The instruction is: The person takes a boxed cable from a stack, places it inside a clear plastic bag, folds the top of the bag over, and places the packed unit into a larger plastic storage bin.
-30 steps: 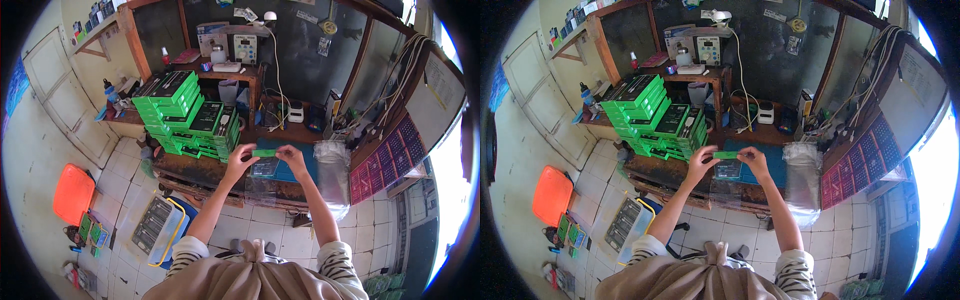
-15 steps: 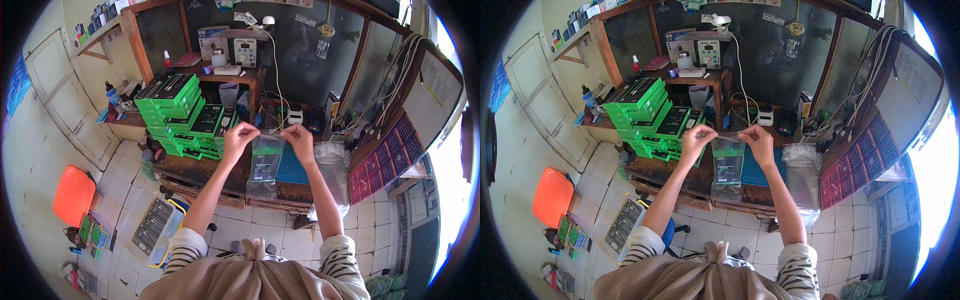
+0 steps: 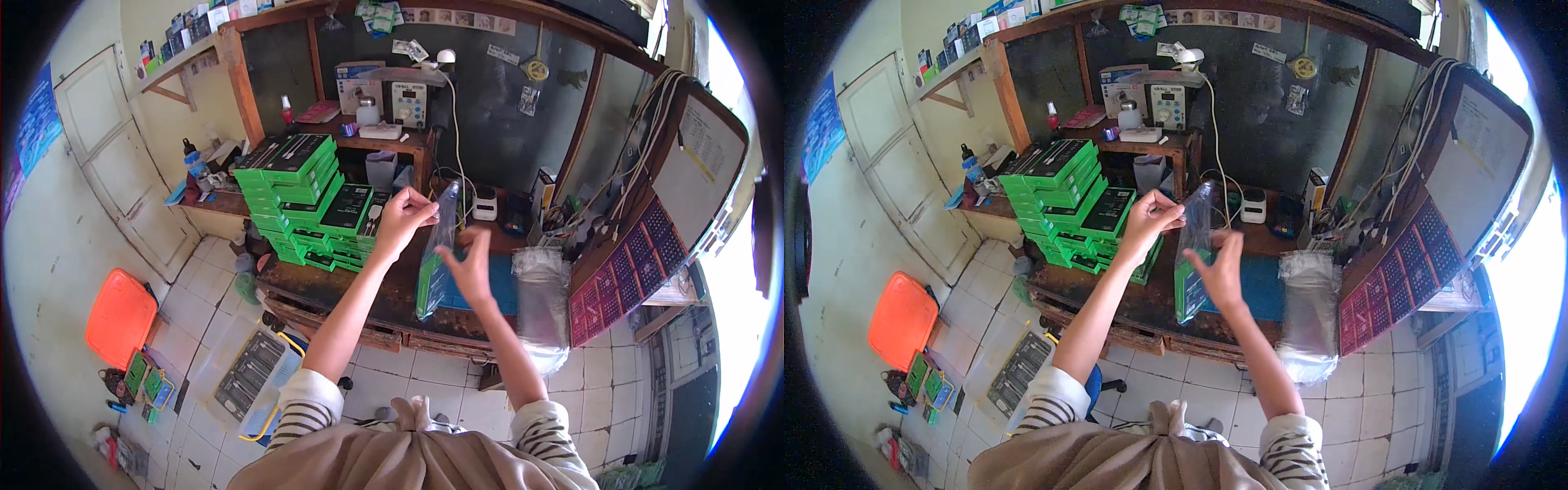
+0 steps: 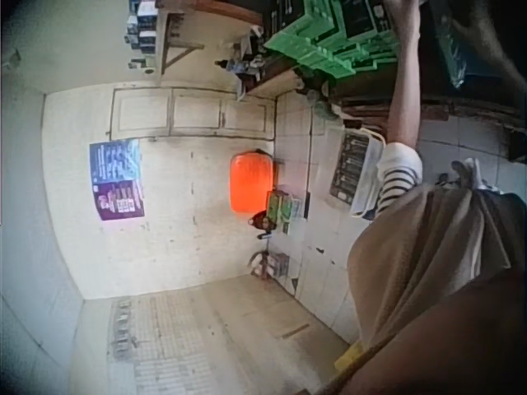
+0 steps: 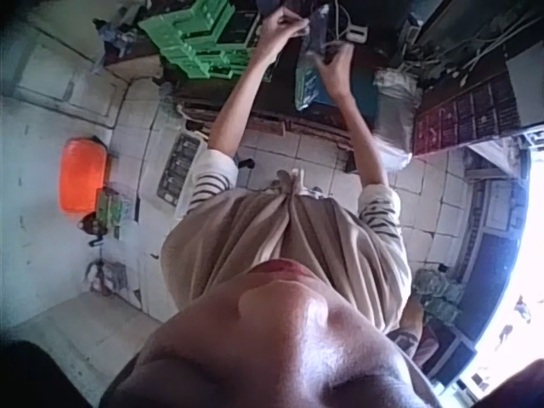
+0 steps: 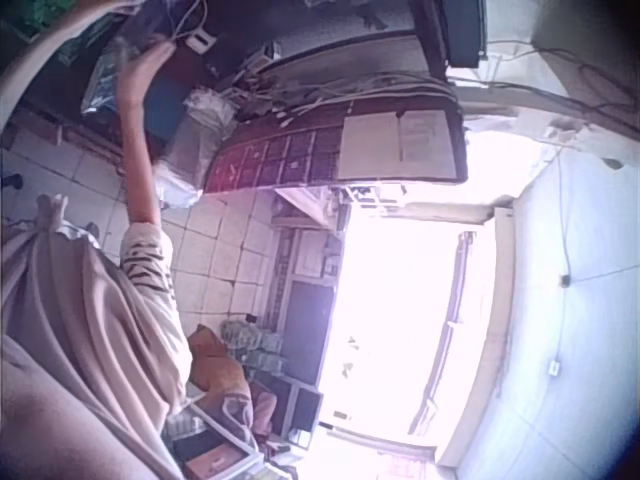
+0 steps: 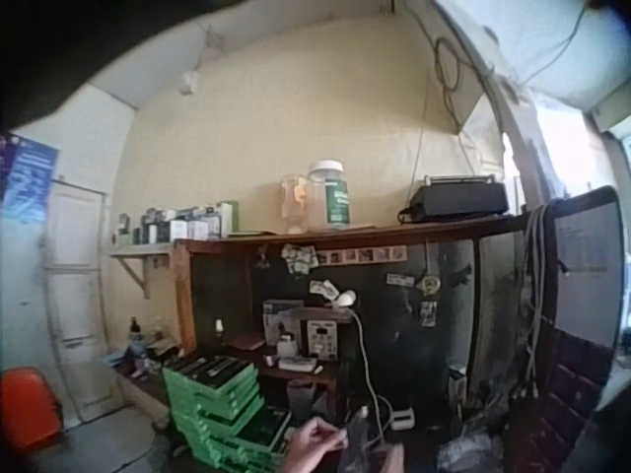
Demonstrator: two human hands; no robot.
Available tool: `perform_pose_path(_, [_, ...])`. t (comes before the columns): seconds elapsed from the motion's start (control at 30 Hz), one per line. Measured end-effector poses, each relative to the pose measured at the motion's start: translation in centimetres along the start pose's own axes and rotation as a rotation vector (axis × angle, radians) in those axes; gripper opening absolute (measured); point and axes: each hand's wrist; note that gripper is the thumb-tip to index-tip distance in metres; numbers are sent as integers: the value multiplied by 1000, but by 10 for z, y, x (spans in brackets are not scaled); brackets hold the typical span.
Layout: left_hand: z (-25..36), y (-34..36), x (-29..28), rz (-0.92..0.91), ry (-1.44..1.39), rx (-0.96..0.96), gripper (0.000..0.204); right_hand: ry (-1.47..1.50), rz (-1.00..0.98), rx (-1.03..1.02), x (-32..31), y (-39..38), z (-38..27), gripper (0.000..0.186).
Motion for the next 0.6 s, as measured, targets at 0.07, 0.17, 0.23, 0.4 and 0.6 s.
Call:
perform_pose_path(0.07, [-2, -2, -2, 1, -63, 12, 15, -15, -74, 4, 15, -15, 0, 45])
perform_pose_path(0.17, [-4, -3, -4, 8, -58, 13, 15, -1, -126, 105, 26, -25, -4, 31])
perform_pose_path(0.23, [-3, -4, -4, 4, -55, 19, 15, 39, -92, 109, 32, -26, 2, 23])
perform_pose_path(0.4, [-3, -12, -12, 37, -80, 128, 13, 83, -51, 127, 26, -14, 1, 9])
perform_pose_path(0.6, [-64, -34, -56, 256, 79, 9, 48, 368, -85, 204, 11, 19, -9, 8])
Point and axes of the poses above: each hand's wrist, its own y-axis towards the middle knuckle, its own x-axis out of the palm, z = x × y, and after that the axes turned 5 degrees about -x, right-handed
